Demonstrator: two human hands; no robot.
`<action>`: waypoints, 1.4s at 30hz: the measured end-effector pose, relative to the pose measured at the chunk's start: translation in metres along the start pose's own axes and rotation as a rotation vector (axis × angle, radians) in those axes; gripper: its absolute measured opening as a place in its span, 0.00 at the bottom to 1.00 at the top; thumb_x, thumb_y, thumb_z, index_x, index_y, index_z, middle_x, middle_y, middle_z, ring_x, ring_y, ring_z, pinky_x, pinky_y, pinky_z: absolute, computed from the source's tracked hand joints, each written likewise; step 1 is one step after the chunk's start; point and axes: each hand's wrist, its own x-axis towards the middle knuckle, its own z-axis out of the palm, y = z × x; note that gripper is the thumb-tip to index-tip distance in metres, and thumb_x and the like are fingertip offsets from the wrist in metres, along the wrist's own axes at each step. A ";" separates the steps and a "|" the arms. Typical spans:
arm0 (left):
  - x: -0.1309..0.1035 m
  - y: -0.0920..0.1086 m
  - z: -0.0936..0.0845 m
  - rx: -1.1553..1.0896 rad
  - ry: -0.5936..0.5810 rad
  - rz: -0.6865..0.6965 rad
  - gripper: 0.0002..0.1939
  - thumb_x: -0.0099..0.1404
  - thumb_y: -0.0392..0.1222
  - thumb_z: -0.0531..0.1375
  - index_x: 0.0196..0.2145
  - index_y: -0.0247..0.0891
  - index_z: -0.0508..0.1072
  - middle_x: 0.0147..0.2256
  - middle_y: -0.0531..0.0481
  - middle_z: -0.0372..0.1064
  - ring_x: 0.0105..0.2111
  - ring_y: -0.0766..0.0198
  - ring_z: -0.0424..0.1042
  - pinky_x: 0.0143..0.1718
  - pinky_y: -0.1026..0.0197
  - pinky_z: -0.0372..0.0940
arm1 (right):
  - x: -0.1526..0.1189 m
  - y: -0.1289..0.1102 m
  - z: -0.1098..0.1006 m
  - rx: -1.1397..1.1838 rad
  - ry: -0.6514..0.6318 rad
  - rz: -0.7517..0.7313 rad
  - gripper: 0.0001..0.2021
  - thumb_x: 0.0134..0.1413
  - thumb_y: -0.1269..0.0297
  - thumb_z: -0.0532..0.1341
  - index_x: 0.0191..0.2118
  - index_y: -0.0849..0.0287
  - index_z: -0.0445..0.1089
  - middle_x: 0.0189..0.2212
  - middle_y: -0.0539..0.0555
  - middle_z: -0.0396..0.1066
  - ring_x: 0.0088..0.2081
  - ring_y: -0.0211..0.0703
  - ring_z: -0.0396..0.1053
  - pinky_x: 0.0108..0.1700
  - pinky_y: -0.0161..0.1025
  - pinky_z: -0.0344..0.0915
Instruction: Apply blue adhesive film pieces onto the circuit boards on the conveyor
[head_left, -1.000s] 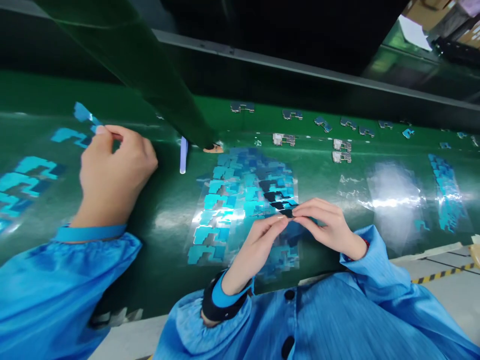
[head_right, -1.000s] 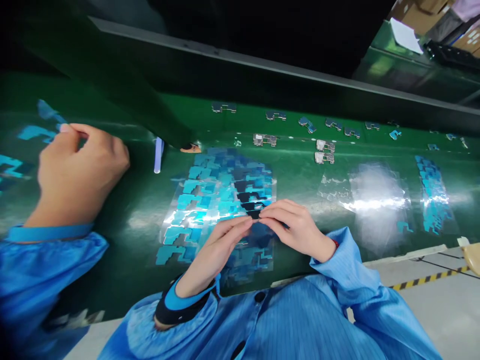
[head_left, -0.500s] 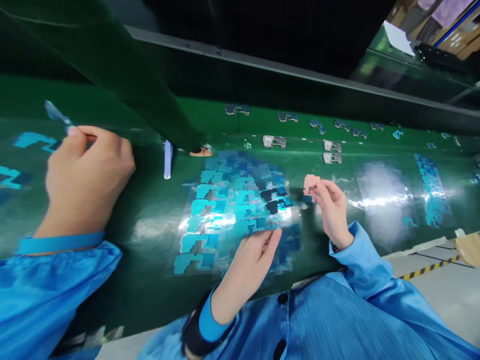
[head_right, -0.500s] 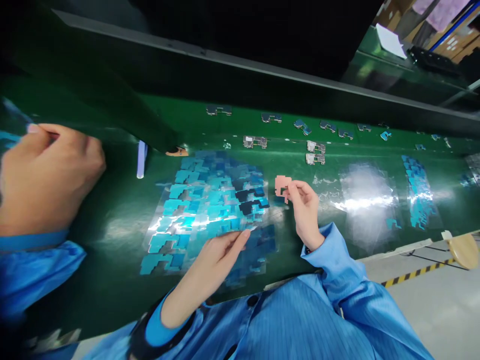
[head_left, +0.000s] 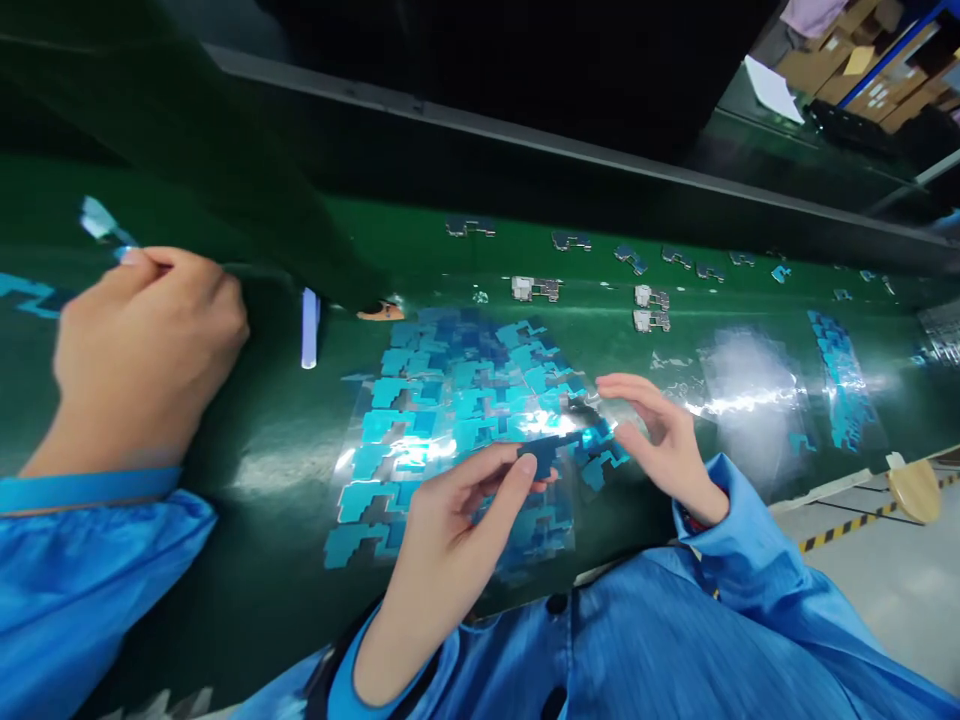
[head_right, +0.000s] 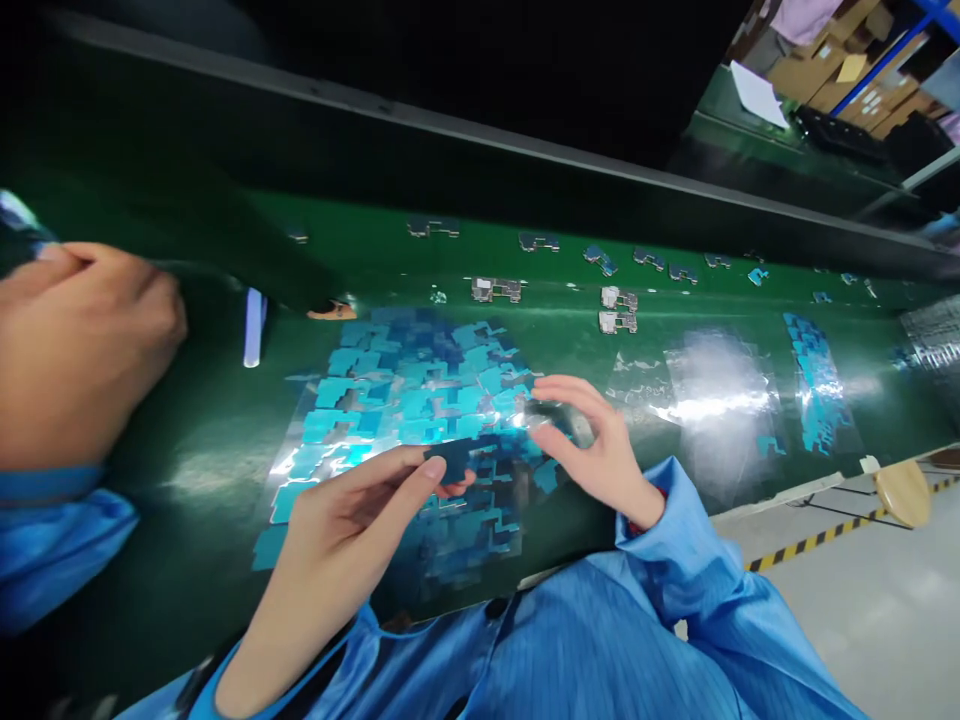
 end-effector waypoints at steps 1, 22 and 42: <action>0.000 0.001 0.000 -0.007 -0.005 -0.001 0.10 0.60 0.47 0.61 0.24 0.42 0.74 0.23 0.55 0.74 0.26 0.63 0.76 0.30 0.68 0.70 | 0.001 0.000 -0.001 0.094 -0.042 0.081 0.08 0.58 0.63 0.63 0.43 0.56 0.73 0.48 0.60 0.73 0.52 0.47 0.70 0.54 0.48 0.68; 0.015 -0.018 -0.008 0.082 0.091 -0.004 0.21 0.64 0.54 0.57 0.48 0.38 0.72 0.38 0.44 0.77 0.37 0.56 0.76 0.43 0.55 0.68 | 0.198 0.118 0.052 -0.600 0.018 0.010 0.10 0.66 0.66 0.49 0.40 0.61 0.65 0.28 0.56 0.72 0.35 0.46 0.70 0.40 0.39 0.59; 0.019 -0.016 -0.006 -0.186 0.203 0.024 0.21 0.61 0.51 0.63 0.50 0.40 0.74 0.53 0.43 0.71 0.46 0.56 0.75 0.43 0.57 0.72 | 0.094 0.011 0.057 -0.324 -0.068 -0.177 0.10 0.68 0.57 0.48 0.41 0.56 0.62 0.18 0.43 0.58 0.19 0.34 0.58 0.26 0.34 0.59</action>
